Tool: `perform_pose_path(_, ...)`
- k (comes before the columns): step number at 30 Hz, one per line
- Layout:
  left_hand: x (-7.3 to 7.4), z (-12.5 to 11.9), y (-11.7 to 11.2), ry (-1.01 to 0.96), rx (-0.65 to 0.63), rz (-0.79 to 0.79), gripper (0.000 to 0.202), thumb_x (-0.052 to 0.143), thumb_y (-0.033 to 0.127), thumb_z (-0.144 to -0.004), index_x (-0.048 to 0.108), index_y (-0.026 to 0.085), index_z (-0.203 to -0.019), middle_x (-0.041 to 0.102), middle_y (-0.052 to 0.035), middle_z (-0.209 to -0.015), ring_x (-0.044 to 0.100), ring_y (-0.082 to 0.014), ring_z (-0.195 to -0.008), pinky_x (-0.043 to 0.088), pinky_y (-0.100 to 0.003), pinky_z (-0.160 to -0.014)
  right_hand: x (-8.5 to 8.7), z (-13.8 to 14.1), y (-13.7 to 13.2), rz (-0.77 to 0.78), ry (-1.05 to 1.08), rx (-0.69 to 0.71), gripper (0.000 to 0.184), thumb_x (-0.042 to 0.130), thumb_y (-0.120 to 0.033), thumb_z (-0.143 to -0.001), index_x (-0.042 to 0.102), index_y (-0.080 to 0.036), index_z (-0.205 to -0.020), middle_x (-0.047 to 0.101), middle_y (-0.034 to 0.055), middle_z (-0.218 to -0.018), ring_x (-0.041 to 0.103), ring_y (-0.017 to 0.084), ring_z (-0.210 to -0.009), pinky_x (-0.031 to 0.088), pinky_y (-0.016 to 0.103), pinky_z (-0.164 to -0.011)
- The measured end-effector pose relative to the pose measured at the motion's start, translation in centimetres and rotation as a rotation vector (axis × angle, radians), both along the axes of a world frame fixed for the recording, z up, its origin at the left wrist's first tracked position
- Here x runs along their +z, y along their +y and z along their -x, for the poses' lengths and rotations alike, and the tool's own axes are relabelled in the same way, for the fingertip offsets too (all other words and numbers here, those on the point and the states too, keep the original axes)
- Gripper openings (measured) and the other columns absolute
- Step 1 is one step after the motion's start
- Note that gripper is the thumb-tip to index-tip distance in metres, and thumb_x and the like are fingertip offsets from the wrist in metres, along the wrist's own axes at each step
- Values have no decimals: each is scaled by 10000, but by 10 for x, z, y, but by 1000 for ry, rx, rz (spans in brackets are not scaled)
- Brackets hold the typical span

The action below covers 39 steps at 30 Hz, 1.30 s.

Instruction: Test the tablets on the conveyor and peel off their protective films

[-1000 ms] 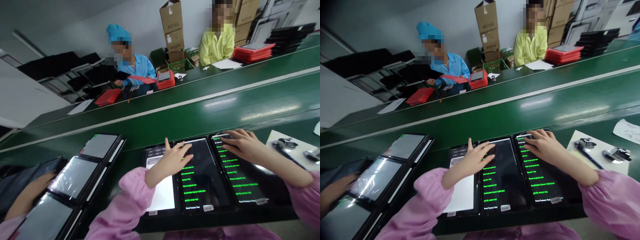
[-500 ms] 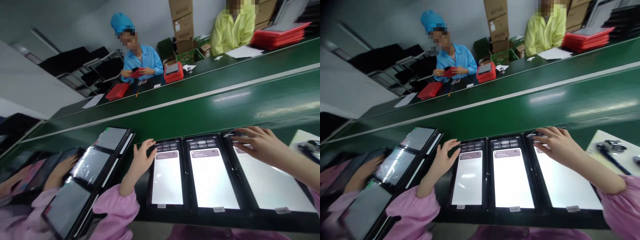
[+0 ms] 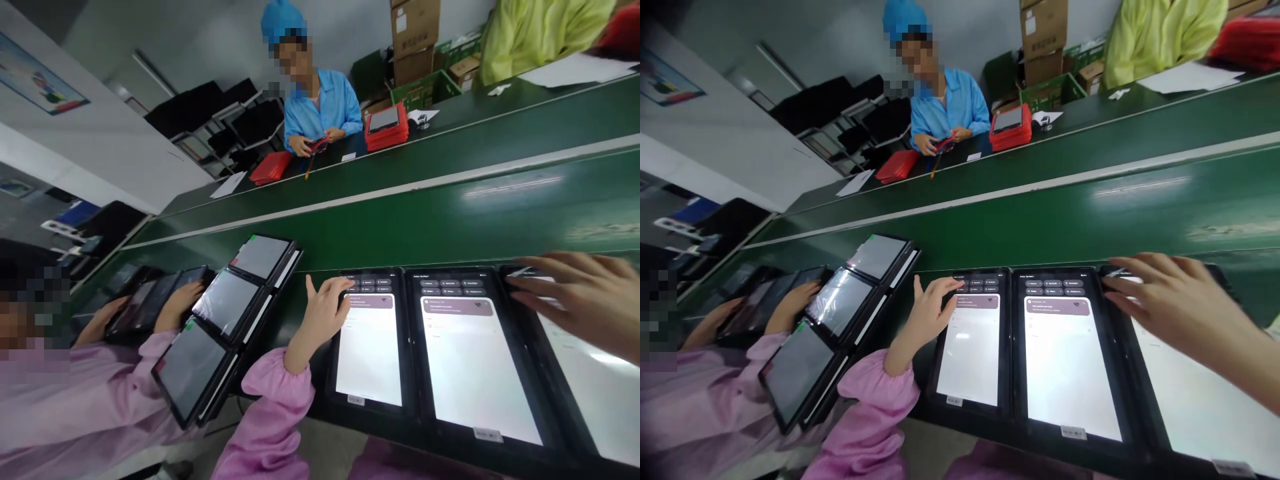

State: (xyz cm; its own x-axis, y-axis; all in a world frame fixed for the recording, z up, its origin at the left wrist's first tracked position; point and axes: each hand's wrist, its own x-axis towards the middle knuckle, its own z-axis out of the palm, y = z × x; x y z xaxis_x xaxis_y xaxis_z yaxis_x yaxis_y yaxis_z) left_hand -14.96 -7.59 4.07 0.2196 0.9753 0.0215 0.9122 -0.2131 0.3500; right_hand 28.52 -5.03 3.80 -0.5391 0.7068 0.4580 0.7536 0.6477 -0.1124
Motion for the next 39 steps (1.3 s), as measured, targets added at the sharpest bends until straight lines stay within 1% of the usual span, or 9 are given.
perform_pose_path(3,1,-1,1,23,-13,-1,316,404,175,-1019,597,232,-1262,745,-97,-1336,644,-277,-1328,16,-835,-1256,-2,52,0,-36,-134,84,545,281,-510,-1137,756,-291,-1290,724,128,-1276,697,325,-1051,581,468,-766)
perform_pose_path(7,2,-1,1,55,-7,-3,329,408,145,-1010,606,230,-1258,729,-106,-1361,650,-272,-1321,63,-834,-1258,-18,94,7,11,-176,96,542,282,-526,-1140,736,-292,-1321,654,133,-1423,659,327,-1152,569,455,-834)
perform_pose_path(15,-4,2,-1,65,-10,-10,335,406,130,-1006,595,232,-1262,737,-84,-1353,651,-244,-1326,73,-815,-1267,-24,91,13,54,-187,102,572,253,-542,-1133,755,-322,-1295,681,133,-1370,648,342,-1133,564,469,-803)
perform_pose_path(24,-9,6,7,25,-48,-91,341,402,188,-992,632,234,-1239,766,-130,-1296,708,-297,-1238,146,-856,-1224,-14,108,5,72,-220,26,329,482,-379,-1096,770,-306,-1239,659,105,-1424,630,320,-1210,567,465,-911)
perform_pose_path(26,-15,13,3,-9,-48,-125,348,400,236,-1014,630,241,-1275,762,-127,-1307,708,-304,-1239,138,-859,-1221,-9,96,-3,47,-222,-14,339,490,-398,-1098,728,-327,-1329,616,83,-1494,617,314,-1252,562,469,-957)
perform_pose_path(29,-29,33,-12,-64,-40,-191,364,409,313,-1054,601,284,-1362,731,-99,-1376,686,-301,-1292,155,-810,-1260,2,45,-24,1,-187,-145,425,411,-462,-1124,654,-320,-1442,625,87,-1483,623,318,-1267,571,499,-977)
perform_pose_path(33,-41,58,-37,-164,-23,-341,275,462,316,-1047,619,317,-1273,751,-64,-1286,713,-299,-1249,297,-683,-1297,18,-51,-58,-22,-110,-376,537,289,-456,-1142,768,-229,-1229,728,149,-1255,696,337,-1125,605,533,-892)
perform_pose_path(36,-41,52,-38,-171,-69,-347,235,493,302,-1035,628,329,-1225,757,-47,-1240,732,-293,-1195,382,-614,-1275,19,-94,-75,21,-100,-440,556,291,-462,-1137,804,-247,-1132,747,135,-1189,714,326,-1105,616,504,-876)
perform_pose_path(39,-40,30,-28,-127,-149,-355,271,454,308,-1049,638,333,-1246,753,-51,-1261,729,-289,-1184,323,-638,-1294,9,-103,-84,55,-110,-457,561,282,-490,-1135,802,-284,-1172,740,119,-1211,712,313,-1107,617,497,-876)
